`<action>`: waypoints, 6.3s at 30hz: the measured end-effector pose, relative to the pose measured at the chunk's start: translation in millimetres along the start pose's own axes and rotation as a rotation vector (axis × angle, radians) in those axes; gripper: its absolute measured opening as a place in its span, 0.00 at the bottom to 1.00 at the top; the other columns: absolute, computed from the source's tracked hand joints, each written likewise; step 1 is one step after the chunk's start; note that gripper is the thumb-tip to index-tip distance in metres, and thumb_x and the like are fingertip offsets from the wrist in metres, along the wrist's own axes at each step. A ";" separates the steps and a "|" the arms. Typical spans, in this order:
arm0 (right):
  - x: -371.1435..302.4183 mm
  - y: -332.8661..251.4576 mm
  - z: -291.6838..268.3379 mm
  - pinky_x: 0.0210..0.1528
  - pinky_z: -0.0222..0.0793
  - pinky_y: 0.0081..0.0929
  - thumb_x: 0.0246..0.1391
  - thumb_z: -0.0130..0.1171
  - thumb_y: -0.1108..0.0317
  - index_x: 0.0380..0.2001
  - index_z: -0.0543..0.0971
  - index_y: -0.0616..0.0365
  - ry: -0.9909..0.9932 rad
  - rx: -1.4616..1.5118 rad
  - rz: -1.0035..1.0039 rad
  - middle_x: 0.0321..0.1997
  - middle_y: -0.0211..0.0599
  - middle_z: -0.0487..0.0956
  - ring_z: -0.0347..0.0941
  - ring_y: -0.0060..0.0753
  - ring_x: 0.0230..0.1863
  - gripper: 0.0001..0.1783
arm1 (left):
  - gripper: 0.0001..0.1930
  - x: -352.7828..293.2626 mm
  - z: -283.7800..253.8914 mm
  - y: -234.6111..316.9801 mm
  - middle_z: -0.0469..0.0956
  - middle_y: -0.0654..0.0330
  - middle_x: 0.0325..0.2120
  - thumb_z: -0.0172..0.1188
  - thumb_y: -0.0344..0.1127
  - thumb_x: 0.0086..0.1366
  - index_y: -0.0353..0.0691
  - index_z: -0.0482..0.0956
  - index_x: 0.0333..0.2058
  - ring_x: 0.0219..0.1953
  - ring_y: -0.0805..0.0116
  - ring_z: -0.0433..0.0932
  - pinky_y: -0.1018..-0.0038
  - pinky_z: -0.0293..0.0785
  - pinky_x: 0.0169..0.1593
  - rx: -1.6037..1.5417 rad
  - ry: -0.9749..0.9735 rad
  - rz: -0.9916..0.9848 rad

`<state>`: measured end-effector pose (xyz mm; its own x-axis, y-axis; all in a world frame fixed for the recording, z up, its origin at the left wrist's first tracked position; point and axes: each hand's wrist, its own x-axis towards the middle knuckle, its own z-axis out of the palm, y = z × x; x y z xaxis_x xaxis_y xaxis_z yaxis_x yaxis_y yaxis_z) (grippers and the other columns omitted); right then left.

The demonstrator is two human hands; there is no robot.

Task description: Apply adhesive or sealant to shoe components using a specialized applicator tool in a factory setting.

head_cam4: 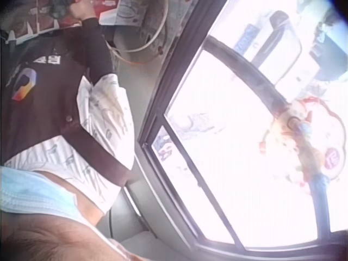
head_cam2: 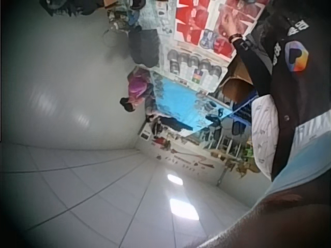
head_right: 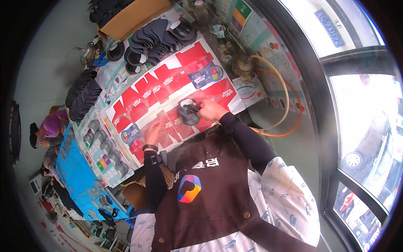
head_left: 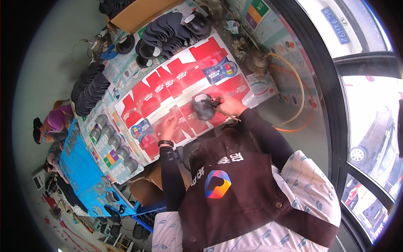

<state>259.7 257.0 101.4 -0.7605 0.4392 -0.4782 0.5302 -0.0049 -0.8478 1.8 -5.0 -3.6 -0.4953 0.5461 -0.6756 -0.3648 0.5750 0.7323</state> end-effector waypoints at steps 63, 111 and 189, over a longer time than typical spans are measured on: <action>-1.9 -126.7 105.5 0.22 0.74 0.20 0.43 0.52 0.77 0.44 0.81 0.65 0.268 0.128 0.059 0.36 0.40 0.86 0.83 0.30 0.34 0.21 | 0.18 76.5 -627.8 -149.1 0.85 0.49 0.37 0.64 0.50 0.63 0.43 0.84 0.42 0.41 0.48 0.86 0.57 0.83 0.43 1.021 0.843 -0.226; -30.6 -49.4 5.6 0.27 0.69 0.20 0.49 0.54 0.82 0.49 0.78 0.63 0.115 0.322 0.080 0.36 0.33 0.84 0.74 0.18 0.28 0.22 | 0.23 -8.8 11.5 52.5 0.79 0.51 0.47 0.70 0.39 0.58 0.43 0.78 0.52 0.58 0.48 0.73 0.48 0.62 0.66 0.979 0.362 0.766; 15.4 -55.6 123.9 0.50 0.74 0.48 0.58 0.57 0.58 0.49 0.82 0.60 -0.071 -0.312 -0.089 0.42 0.61 0.82 0.78 0.64 0.47 0.21 | 0.14 3.8 -21.2 -86.8 0.86 0.51 0.37 0.60 0.37 0.70 0.35 0.80 0.49 0.37 0.61 0.87 0.67 0.80 0.42 0.121 0.170 0.198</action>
<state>172.0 152.7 112.8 -0.8271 0.3621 -0.4298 0.5418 0.3106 -0.7810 14.8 -65.7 -67.9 -0.6760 0.5512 -0.4891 -0.1559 0.5417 0.8260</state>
